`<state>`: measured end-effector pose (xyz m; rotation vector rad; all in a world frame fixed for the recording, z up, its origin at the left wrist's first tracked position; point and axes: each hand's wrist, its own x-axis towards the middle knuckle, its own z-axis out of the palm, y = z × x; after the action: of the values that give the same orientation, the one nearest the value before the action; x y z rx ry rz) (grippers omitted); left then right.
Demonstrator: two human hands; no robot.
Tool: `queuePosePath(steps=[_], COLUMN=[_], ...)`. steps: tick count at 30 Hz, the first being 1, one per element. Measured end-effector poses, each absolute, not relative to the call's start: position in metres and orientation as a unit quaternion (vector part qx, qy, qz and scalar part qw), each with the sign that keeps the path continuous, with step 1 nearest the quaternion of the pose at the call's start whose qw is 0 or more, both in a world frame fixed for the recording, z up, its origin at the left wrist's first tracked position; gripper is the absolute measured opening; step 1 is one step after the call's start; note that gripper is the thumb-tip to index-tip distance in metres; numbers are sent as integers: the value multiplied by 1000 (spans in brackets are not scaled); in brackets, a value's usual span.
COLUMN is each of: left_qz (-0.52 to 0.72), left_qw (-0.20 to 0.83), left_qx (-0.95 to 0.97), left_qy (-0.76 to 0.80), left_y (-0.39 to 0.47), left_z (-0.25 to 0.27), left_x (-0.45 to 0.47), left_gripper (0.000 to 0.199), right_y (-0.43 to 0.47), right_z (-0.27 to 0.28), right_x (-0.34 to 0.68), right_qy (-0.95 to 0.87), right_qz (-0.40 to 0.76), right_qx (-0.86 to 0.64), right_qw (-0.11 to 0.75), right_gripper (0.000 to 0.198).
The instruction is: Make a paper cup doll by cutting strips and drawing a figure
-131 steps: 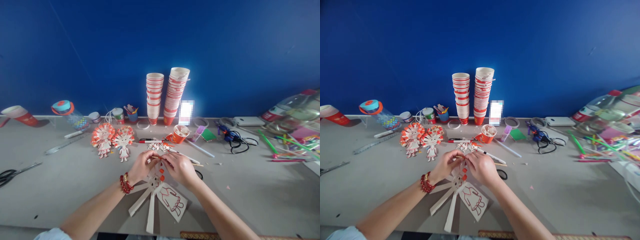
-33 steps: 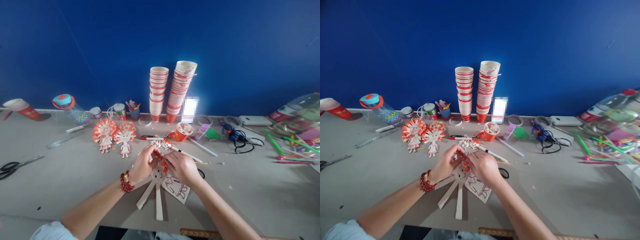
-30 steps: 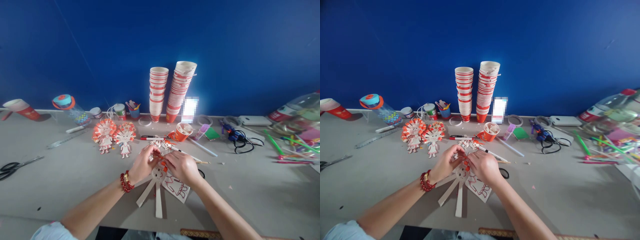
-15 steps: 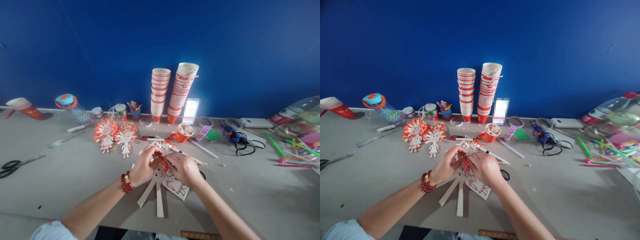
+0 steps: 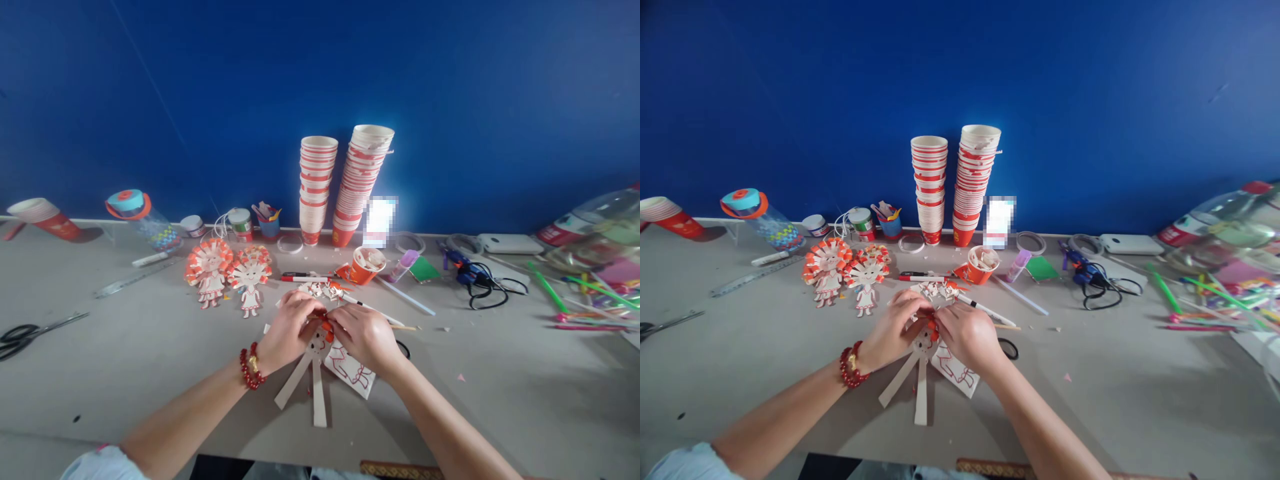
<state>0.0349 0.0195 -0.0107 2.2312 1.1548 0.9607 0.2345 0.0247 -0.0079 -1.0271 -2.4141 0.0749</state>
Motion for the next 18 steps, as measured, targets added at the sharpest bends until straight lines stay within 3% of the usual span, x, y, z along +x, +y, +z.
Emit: queuePosePath(steps=[18], left_qz=[375], left_qw=[238], left_qx=[808], left_qy=[386], left_y=[19], left_z=[-7], left_x=[36], left_gripper=[31], right_y=[27], right_z=[-14], right_x=[232], right_qy=[-905], right_qz=[59], right_qx=[-315], right_qw=[280], right_gripper=[27])
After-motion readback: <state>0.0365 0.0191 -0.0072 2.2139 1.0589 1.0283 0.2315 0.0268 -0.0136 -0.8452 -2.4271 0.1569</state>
